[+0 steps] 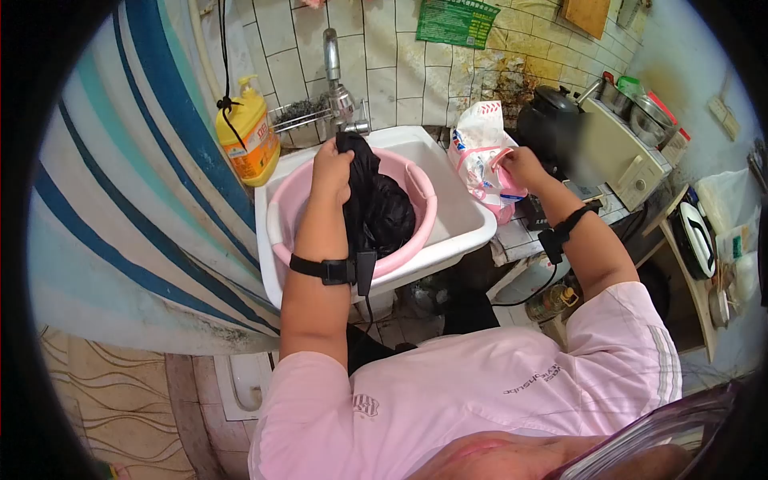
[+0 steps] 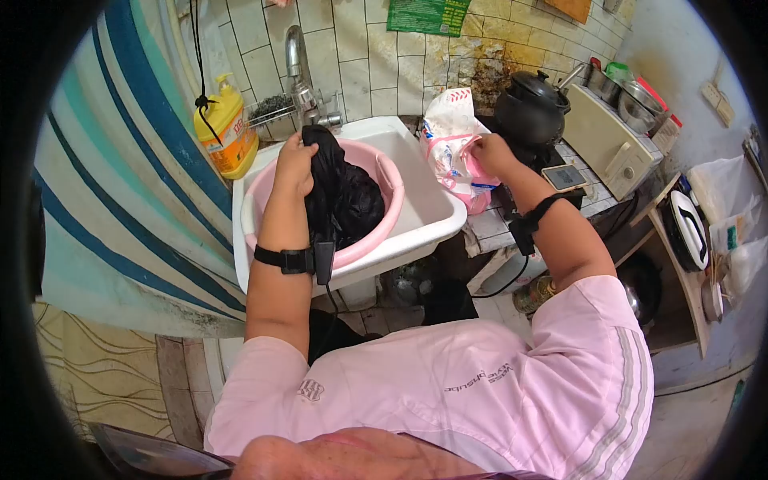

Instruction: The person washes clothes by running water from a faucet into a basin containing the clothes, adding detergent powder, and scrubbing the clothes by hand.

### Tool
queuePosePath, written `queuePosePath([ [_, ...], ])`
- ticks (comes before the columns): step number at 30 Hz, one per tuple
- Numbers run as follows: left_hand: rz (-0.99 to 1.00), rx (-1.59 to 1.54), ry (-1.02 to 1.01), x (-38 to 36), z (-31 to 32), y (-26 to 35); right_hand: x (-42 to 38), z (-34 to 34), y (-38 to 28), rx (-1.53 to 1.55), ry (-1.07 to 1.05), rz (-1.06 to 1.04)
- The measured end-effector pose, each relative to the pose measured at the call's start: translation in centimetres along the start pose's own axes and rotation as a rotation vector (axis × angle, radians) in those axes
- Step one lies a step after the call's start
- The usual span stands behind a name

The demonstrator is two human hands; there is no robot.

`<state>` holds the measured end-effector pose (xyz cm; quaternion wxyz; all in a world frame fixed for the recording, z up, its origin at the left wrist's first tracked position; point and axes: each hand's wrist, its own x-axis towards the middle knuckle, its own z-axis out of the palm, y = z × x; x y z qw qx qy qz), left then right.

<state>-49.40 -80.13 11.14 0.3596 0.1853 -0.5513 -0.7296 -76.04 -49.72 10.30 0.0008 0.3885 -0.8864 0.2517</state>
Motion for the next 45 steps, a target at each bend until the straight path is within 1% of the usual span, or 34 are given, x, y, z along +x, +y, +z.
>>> queuePosePath([
  [1, -0.033, -0.187, -0.07, 0.0, -0.1, 0.3, -0.2, -0.5, -0.1, -0.002, -0.005, -0.001],
  [3, 0.001, -0.248, -0.05, 0.0, 0.1, 0.3, -0.4, -1.6, -0.5, 0.35, 0.332, 0.095],
  [4, -0.019, -0.292, -0.064, 0.2, 0.1, 0.1, -0.9, -2.5, -2.1, 0.348, 0.331, 0.093],
  [6, -0.039, -0.337, -0.077, 0.5, 0.2, -0.2, -1.5, -4.0, -5.6, 0.587, 0.363, 0.032],
  [7, -0.057, -0.326, -0.084, 0.5, 0.2, -0.4, -1.5, -4.0, -7.3, 0.588, 0.362, 0.033],
  [9, -0.073, -0.312, -0.093, 0.2, 0.5, -0.2, -1.2, -3.2, -11.1, 0.679, 0.137, -0.022],
  [11, -0.079, -0.287, 0.048, -0.8, 1.2, 0.5, -0.8, -1.6, -16.1, 0.587, -0.03, -0.045],
  [13, -0.097, -0.243, 0.082, -0.7, 1.2, 0.5, 1.0, 1.0, -19.7, 0.56, -0.088, -0.162],
  [15, -0.114, -0.195, 0.124, 0.0, 0.5, -0.1, 2.7, 3.7, -22.8, 0.677, -0.211, -0.23],
  [16, -0.128, -0.272, 0.102, 0.9, -0.1, -1.0, 3.6, 4.9, -23.8, 0.683, -0.212, -0.24],
  [17, -0.142, -0.348, 0.079, 1.9, -0.8, -1.8, 4.6, 5.9, -24.7, 0.64, -0.183, -0.323],
  [18, -0.148, -0.402, 0.061, 2.9, -1.5, -2.7, 5.3, 6.8, -25.1, 0.598, -0.15, -0.402],
  [19, -0.141, -0.397, 0.062, 2.6, -1.4, -2.0, 5.8, 7.6, -25.3, 0.603, -0.148, -0.408],
  [21, -0.227, -0.427, -0.024, 1.9, -1.1, -1.5, 6.1, 8.9, -25.6, 0.576, -0.019, -0.373],
  [22, -0.204, -0.419, -0.045, 1.8, -0.9, -1.5, 6.1, 8.9, -25.4, 0.558, -0.15, -0.293],
  [23, -0.199, -0.414, -0.044, 1.6, -0.7, -1.4, 6.1, 9.1, -25.1, 0.562, -0.148, -0.299],
  [25, -0.146, -0.421, -0.048, 0.6, -0.1, -0.7, 5.2, 8.6, -25.0, 0.707, -0.48, -0.049],
  [26, -0.093, -0.444, -0.011, 0.6, 0.1, -0.8, 4.6, 8.3, -24.9, 0.713, -0.48, -0.056],
  [28, -0.072, -0.413, -0.002, 0.6, 0.0, -0.8, 3.8, 8.0, -24.3, 0.834, -0.59, -0.094],
  [29, -0.057, -0.39, 0.007, 0.6, 0.0, -0.8, 4.2, 8.2, -23.8, 0.84, -0.594, -0.103],
  [31, -0.043, -0.354, 0.024, 0.5, -0.1, -1.1, 5.1, 9.6, -22.6, 0.947, -0.68, -0.242],
  [32, -0.041, -0.268, 0.101, 0.6, -0.1, -1.3, 5.6, 10.5, -21.9, 1.001, -0.627, -0.298],
  [33, -0.039, -0.181, 0.175, 0.6, -0.1, -1.5, 5.5, 10.6, -21.8, 1.017, -0.63, -0.305],
  [34, -0.035, -0.165, 0.181, 0.7, -0.1, -1.6, 5.4, 10.7, -21.7, 1.158, -0.56, -0.226],
  [35, -0.127, -0.072, 0.114, 0.9, -0.1, -1.7, 5.5, 10.7, -21.5, 1.296, -0.488, -0.142],
  [36, -0.225, 0.018, 0.049, 0.8, 0.0, -1.9, 5.7, 10.1, -21.1, 1.417, -0.526, -0.113],
  [37, -0.328, 0.104, -0.018, 0.0, 0.7, -1.2, 5.9, 10.0, -21.1, 1.428, -0.533, -0.106],
  [38, -0.426, 0.153, -0.066, -0.9, 1.2, -0.4, 6.0, 9.9, -21.0, 1.493, -0.447, -0.077],
  [39, -0.44, 0.157, -0.061, -0.6, 1.0, -1.0, 5.9, 9.9, -20.6, 1.552, -0.357, -0.046],
  [41, -0.414, 0.196, -0.247, 0.2, 0.2, -2.3, 5.9, 10.6, -20.5, 1.531, -0.342, -0.041],
  [42, -0.428, 0.198, -0.24, 0.5, 0.2, -2.5, 6.1, 11.3, -20.5, 1.303, -0.263, -0.15],
  [43, -0.393, 0.057, -0.085, 0.6, 0.5, -2.1, 6.5, 12.0, -20.2, 1.072, -0.188, -0.253],
  [44, -0.357, -0.079, 0.072, 0.6, 0.8, -1.8, 7.4, 13.5, -19.5, 0.836, -0.026, -0.473],
  [45, -0.327, -0.191, 0.131, 0.2, 1.2, -1.1, 6.8, 13.7, -19.6, 0.848, -0.038, -0.457],
])
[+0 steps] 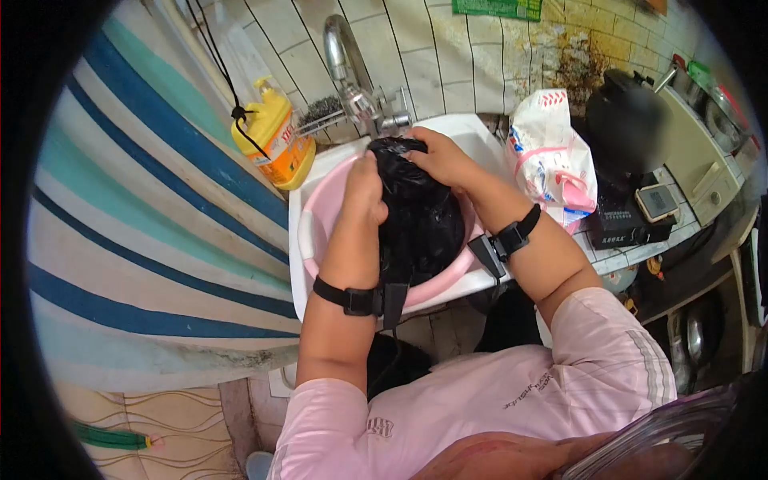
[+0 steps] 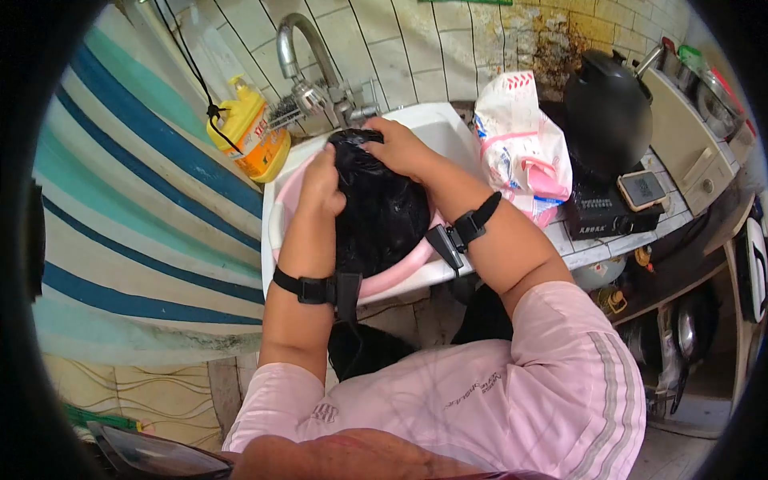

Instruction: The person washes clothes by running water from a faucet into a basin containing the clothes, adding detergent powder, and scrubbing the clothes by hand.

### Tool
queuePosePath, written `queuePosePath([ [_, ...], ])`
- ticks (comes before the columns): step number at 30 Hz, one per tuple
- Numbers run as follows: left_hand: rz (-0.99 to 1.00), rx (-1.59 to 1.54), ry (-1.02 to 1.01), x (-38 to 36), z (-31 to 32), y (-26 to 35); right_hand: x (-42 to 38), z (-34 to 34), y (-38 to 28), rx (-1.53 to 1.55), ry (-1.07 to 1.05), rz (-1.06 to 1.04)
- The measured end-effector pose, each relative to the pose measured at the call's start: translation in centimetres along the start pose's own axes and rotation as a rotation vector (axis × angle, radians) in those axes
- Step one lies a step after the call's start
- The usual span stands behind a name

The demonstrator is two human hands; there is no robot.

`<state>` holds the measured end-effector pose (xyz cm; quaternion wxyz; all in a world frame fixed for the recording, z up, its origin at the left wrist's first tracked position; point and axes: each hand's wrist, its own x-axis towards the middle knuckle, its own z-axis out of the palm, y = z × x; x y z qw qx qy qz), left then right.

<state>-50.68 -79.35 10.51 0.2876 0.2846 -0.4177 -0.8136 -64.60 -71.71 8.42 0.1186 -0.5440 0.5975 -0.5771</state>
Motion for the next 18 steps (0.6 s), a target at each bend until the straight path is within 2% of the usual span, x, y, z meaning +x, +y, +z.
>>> queuePosePath([
  [2, -0.015, -0.054, 0.004, 0.0, -0.3, 0.4, -0.8, 0.5, -2.2, -0.083, -0.165, 0.06],
  [3, -0.023, -0.064, -0.036, 0.3, -0.3, 0.2, -1.1, 0.9, -2.8, -0.078, -0.159, -0.026],
  [4, -0.032, -0.06, -0.028, 0.5, -0.3, -0.1, -1.2, 1.4, -2.8, -0.07, -0.16, -0.017],
  [6, -0.005, -0.018, -0.061, 0.7, -0.4, -0.4, -1.4, 2.4, -3.0, -0.156, -0.054, -0.36],
  [8, -0.001, -0.017, -0.04, 0.6, -0.3, -1.0, -1.4, 2.5, -3.7, -0.103, -0.064, -0.319],
  [10, 0.032, 0.02, -0.013, 0.3, 0.3, -1.4, -0.9, 2.0, -3.8, -0.222, -0.025, -0.163],
  [11, 0.03, 0.017, -0.013, 0.1, 0.7, -1.7, -0.3, 1.4, -3.1, -0.224, -0.028, -0.161],
  [13, -0.049, 0.017, -0.179, -0.8, 1.4, -1.6, 1.0, 0.9, -1.3, -0.231, 0.105, 0.015],
  [17, -0.127, 0.081, -0.076, -0.1, 1.4, -1.7, 0.3, 1.5, -0.5, -0.201, 0.084, -0.051],
  [18, -0.127, 0.088, -0.08, 0.1, 1.1, -1.7, -0.5, 1.7, -2.2, -0.279, 0.035, -0.086],
])
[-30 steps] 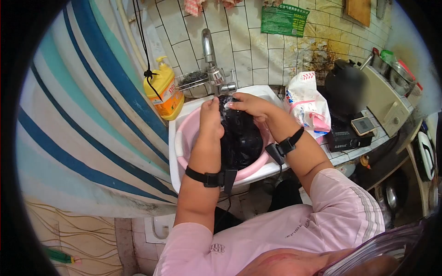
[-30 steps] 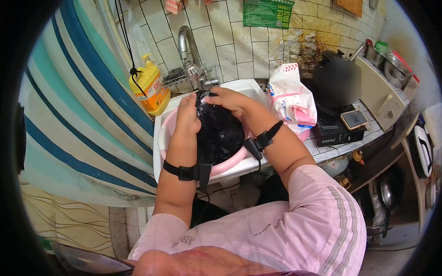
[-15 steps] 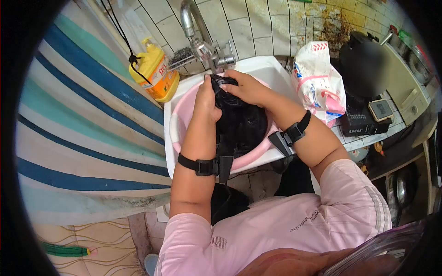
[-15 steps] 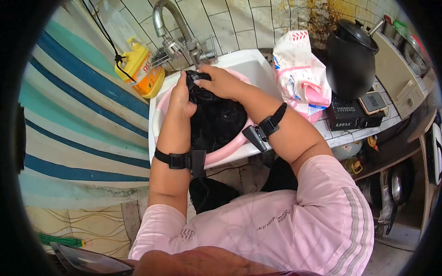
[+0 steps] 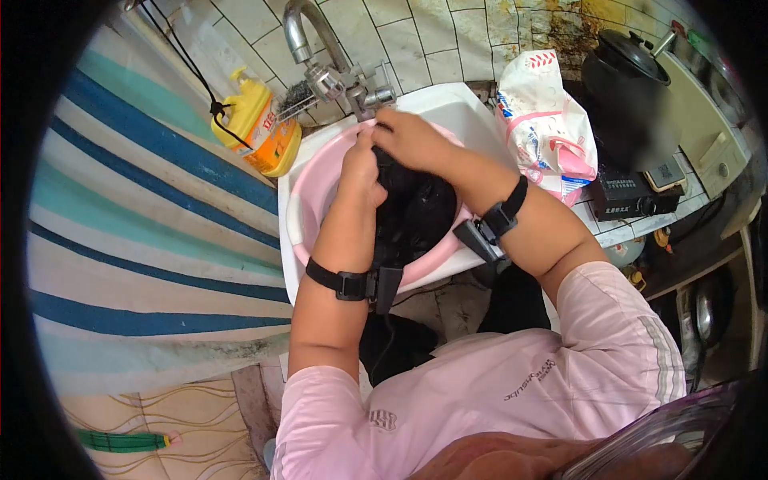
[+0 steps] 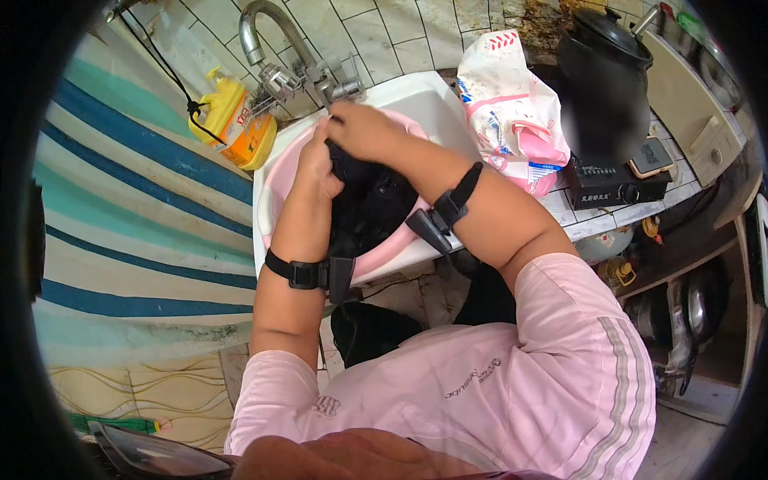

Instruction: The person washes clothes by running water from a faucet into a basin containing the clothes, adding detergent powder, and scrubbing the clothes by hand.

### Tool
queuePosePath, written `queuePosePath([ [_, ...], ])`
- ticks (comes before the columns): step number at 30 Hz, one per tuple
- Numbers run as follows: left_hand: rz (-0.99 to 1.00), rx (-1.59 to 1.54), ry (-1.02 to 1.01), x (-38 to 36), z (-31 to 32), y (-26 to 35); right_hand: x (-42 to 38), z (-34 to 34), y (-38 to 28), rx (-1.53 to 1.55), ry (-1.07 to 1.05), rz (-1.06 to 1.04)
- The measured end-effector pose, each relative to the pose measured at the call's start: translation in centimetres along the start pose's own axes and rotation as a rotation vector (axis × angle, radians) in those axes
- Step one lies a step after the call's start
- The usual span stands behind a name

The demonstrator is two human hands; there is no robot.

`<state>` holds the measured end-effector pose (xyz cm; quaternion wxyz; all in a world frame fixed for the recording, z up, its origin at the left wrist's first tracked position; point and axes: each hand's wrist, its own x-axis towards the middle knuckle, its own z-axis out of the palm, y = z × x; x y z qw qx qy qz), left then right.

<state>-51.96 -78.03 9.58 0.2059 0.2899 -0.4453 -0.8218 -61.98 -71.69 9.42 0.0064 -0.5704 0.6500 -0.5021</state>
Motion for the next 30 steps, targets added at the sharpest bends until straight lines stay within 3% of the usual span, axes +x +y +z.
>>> queuePosePath([
  [2, 0.085, -0.128, -0.022, 1.0, -1.2, -0.4, -1.5, 0.2, -2.4, 0.024, -0.034, -0.162],
  [4, 0.085, -0.144, -0.098, 0.8, -1.1, -0.2, -1.2, -0.4, -2.5, 0.017, -0.091, -0.133],
  [7, -0.026, -0.123, -0.075, -0.9, 0.7, 0.0, 1.2, -0.4, 0.2, 0.047, 0.092, 0.059],
  [11, -0.04, 0.036, -0.025, -1.1, 1.2, -0.1, 1.1, -0.6, 3.0, 0.034, 0.012, 0.23],
  [14, -0.024, 0.012, 0.083, -1.4, 1.2, 0.5, 0.2, 0.2, 2.4, 0.024, 0.025, 0.135],
  [16, 0.056, -0.062, 0.048, -0.1, -0.9, 0.4, -1.0, -0.7, -1.5, -0.074, -0.178, 0.105],
  [17, 0.133, -0.139, 0.011, 0.8, -1.9, 0.2, -1.6, 0.3, -1.5, 0.026, -0.169, -0.072],
  [22, 0.22, -0.164, 0.075, 0.4, -1.0, -0.2, -1.0, 0.0, -1.2, 0.044, -0.047, -0.137],
  [23, 0.195, -0.061, -0.029, -0.4, -0.3, -0.2, -0.4, 0.0, -0.2, -0.02, 0.031, -0.167],
  [24, 0.171, 0.042, -0.133, -1.2, 0.4, -0.1, 0.8, 0.7, 2.1, 0.033, 0.072, 0.02],
  [26, -0.005, 0.164, -0.03, 0.6, 0.1, -1.3, 1.3, -0.5, 3.9, 0.196, -0.038, 0.197],
  [30, 0.033, 0.091, -0.189, -1.8, 1.1, 0.3, 1.0, 0.1, 4.7, 0.321, 0.008, 0.15],
])
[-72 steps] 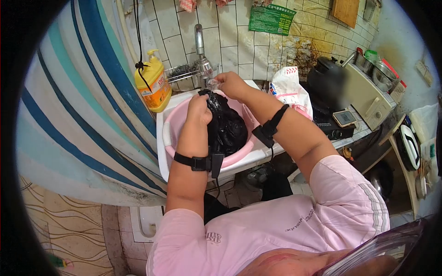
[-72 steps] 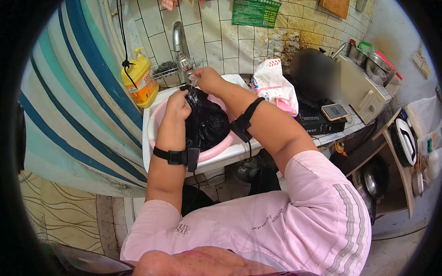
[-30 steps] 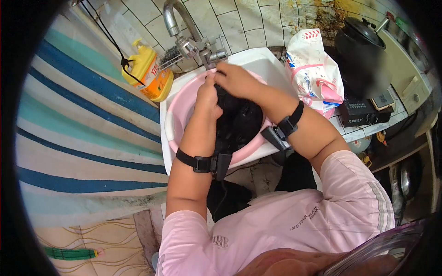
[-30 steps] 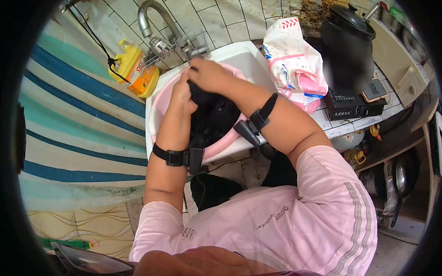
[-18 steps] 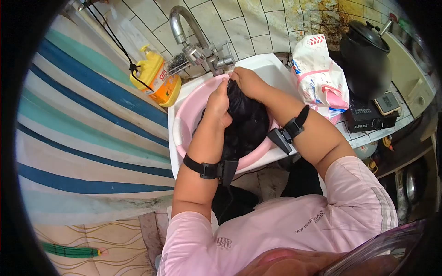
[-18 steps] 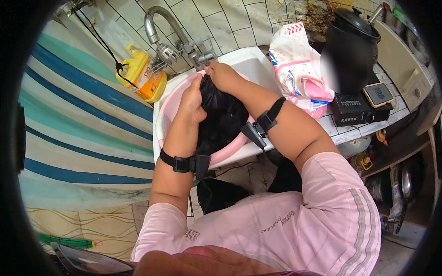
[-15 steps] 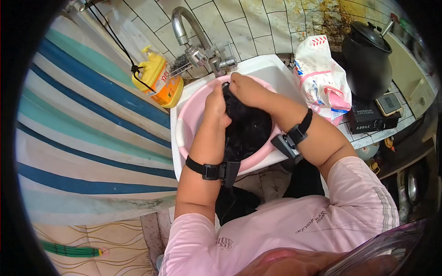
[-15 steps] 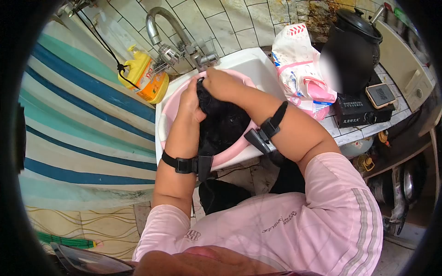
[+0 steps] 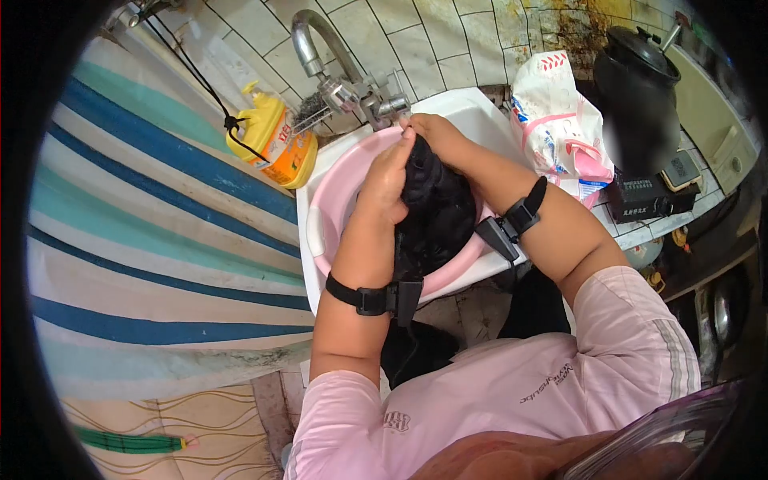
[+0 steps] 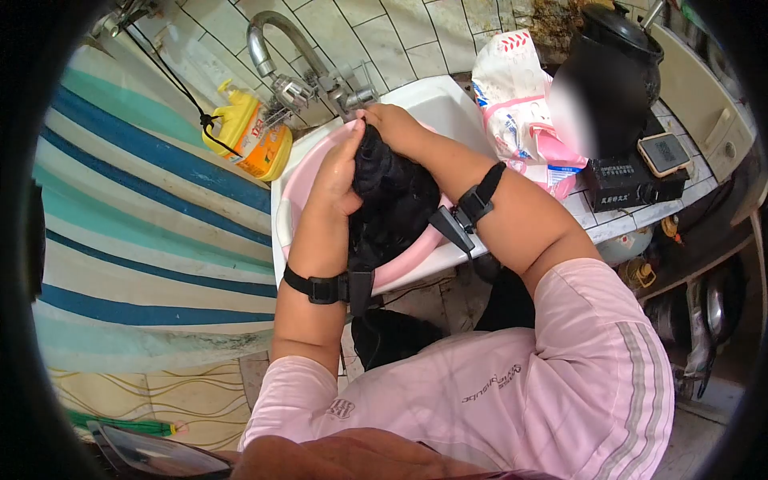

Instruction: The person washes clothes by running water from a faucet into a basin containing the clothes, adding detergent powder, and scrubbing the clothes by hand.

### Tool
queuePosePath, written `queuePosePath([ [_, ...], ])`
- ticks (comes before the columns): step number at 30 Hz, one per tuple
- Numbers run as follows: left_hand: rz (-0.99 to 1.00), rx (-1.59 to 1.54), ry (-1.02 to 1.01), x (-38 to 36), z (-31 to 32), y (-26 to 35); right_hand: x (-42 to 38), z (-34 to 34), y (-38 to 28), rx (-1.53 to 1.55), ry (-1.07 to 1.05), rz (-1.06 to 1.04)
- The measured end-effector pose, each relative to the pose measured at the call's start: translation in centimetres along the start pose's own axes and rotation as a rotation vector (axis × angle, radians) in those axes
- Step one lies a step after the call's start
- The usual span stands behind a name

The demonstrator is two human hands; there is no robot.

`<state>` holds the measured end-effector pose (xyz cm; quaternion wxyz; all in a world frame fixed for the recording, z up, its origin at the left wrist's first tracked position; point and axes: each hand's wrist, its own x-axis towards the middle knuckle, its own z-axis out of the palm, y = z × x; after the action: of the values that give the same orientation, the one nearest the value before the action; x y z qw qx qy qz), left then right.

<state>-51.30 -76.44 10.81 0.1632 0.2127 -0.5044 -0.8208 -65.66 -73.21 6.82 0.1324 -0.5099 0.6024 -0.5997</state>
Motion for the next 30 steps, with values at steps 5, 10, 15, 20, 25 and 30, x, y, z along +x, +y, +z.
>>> queuePosePath([
  [5, 0.048, -0.19, 0.027, 0.9, -3.2, 1.1, -0.9, -2.1, -4.5, 0.291, -0.142, 0.406],
  [10, 0.04, -0.178, 0.088, 1.2, -4.1, 1.2, -0.5, -3.9, -3.1, 0.226, -0.384, 0.457],
  [15, 0.088, -0.141, 0.123, 2.1, -4.8, 0.9, 0.0, -6.0, -1.1, -0.531, -0.353, 0.34],
  [20, 0.17, -0.038, 0.273, 1.5, -3.7, 0.2, -1.7, -7.0, -0.6, -0.556, -0.563, 0.782],
  [25, 0.212, 0.025, 0.285, 1.3, -3.8, 0.9, -1.9, -5.5, -0.1, -0.402, -0.572, 0.873],
  [30, 0.184, 0.107, 0.318, 1.0, -4.0, 2.6, -1.3, -3.6, 0.7, -0.389, -0.709, 0.934],
])
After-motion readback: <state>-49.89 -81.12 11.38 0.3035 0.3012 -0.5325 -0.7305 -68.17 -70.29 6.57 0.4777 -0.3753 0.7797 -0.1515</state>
